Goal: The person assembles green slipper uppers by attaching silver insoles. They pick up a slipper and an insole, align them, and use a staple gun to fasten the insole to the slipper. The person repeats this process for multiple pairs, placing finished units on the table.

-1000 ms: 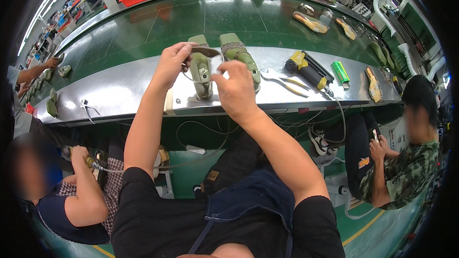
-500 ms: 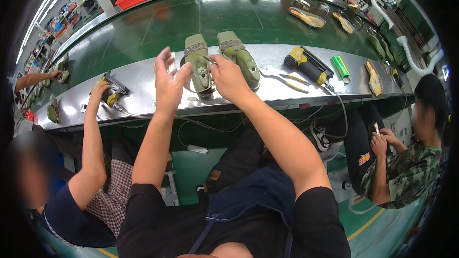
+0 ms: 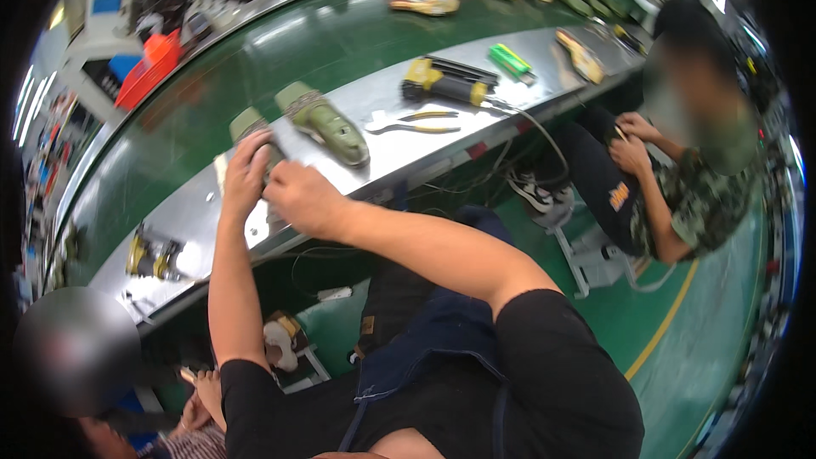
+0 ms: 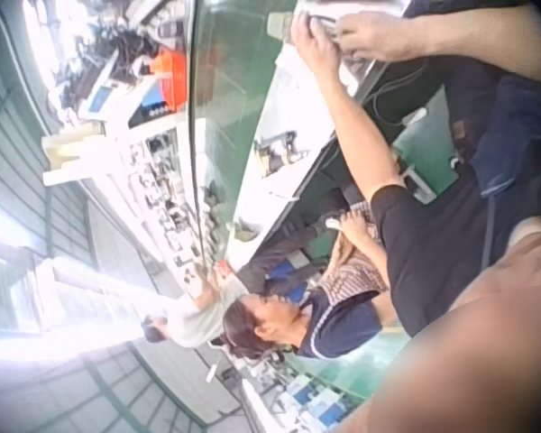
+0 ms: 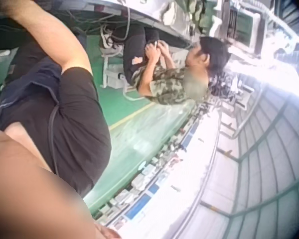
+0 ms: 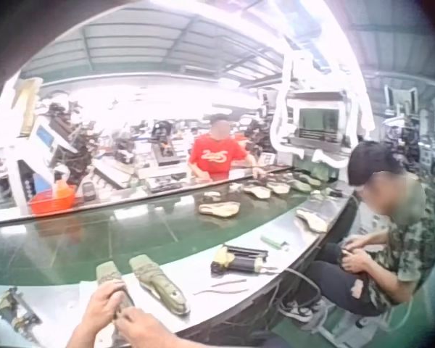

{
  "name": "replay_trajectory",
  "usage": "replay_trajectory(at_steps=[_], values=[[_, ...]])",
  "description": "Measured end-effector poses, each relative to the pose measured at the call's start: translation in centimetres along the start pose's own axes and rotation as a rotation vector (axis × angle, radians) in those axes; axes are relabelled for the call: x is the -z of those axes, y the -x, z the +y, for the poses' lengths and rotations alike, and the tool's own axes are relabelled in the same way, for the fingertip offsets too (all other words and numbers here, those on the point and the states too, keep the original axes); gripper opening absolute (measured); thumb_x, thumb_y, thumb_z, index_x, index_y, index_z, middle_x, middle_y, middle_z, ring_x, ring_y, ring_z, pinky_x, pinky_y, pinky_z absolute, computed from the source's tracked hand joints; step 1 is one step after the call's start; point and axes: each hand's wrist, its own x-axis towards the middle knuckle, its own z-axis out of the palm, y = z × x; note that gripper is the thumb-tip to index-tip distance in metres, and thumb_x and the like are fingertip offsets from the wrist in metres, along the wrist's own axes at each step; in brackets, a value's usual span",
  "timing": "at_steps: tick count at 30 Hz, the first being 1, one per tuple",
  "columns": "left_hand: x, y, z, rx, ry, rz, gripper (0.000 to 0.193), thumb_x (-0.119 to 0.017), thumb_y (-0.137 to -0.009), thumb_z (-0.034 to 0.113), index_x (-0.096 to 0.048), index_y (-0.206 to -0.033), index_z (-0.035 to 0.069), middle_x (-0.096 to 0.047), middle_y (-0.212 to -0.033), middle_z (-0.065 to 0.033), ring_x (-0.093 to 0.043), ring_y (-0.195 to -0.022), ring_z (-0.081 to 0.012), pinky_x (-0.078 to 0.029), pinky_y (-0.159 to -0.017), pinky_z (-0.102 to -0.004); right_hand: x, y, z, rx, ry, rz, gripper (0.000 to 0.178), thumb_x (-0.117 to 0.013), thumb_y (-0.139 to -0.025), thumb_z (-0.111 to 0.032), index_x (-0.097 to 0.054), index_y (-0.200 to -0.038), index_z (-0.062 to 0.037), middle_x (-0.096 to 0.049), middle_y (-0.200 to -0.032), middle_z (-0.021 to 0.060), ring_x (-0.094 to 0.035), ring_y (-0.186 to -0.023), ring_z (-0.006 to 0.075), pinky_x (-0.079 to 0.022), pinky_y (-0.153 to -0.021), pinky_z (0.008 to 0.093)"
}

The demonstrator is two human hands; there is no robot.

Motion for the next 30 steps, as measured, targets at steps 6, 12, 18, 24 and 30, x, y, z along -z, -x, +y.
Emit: replay_trajectory(at_steps=[6,12,18,24,30], values=[[0.3,0.4,0.4,0.051,0.049,-0.022,0.033,-0.060,-0.105,0.017,-0.068,-0.131,-0.002,-0.065,-0.142,-0.0162,-0.058,-0.136,-0.0297,-0.040,-0.118,-0.0383,-0.7,2.4,-0.9,-0.240,-0.125,-0.108,0.027,-0.081,-0.085,-0.017,-0.063,-0.101,-0.0032,-0.056,-0.100,0.0169,-0.063,-0.093,0.0378,-0.056,-0.080,0.0459],[0.2,0.9,-0.2,0.107,0.147,-0.034,0.038,-0.061,-0.106,0.020,-0.064,-0.139,0.000,-0.060,-0.148,-0.0152,-0.054,-0.140,-0.0286,-0.037,-0.120,-0.0387,-3.9,-0.2,0.0,-0.666,-0.229,0.040,0.103,-0.089,-0.081,-0.034,-0.030,-0.155,0.0057,-0.047,-0.144,0.0313,-0.050,-0.134,0.0491,-0.045,-0.114,0.0470],[0.9,1.6,1.5,0.089,0.141,-0.099,0.048,-0.061,-0.106,0.026,-0.058,-0.148,0.002,-0.053,-0.156,-0.0161,-0.047,-0.146,-0.0300,-0.034,-0.122,-0.0400,-3.1,-0.9,0.8,-0.692,-0.445,-0.072,0.089,-0.079,-0.088,-0.030,-0.035,-0.155,0.0061,-0.063,-0.134,0.0311,-0.063,-0.123,0.0466,-0.052,-0.104,0.0467],[0.5,5.0,10.2,-0.122,-0.174,-0.355,0.121,-0.096,-0.058,0.017,-0.035,-0.162,0.006,-0.044,-0.160,-0.0209,-0.048,-0.145,-0.0404,-0.043,-0.118,-0.0467,6.1,2.7,0.5,-0.928,-0.940,-0.140,0.032,-0.074,-0.088,-0.014,-0.071,-0.114,0.0038,-0.076,-0.101,0.0091,-0.067,-0.092,0.0137,-0.054,-0.088,0.0319],[-8.0,13.2,17.8,0.033,-0.123,-0.423,0.107,-0.091,-0.064,0.007,-0.037,-0.157,0.003,-0.054,-0.142,-0.0233,-0.065,-0.120,-0.0420,-0.057,-0.095,-0.0470,16.5,13.7,-3.4,-0.964,-1.191,-0.304,0.026,-0.073,-0.096,-0.022,-0.074,-0.107,0.0018,-0.074,-0.095,0.0071,-0.068,-0.083,0.0137,-0.056,-0.080,0.0311]])
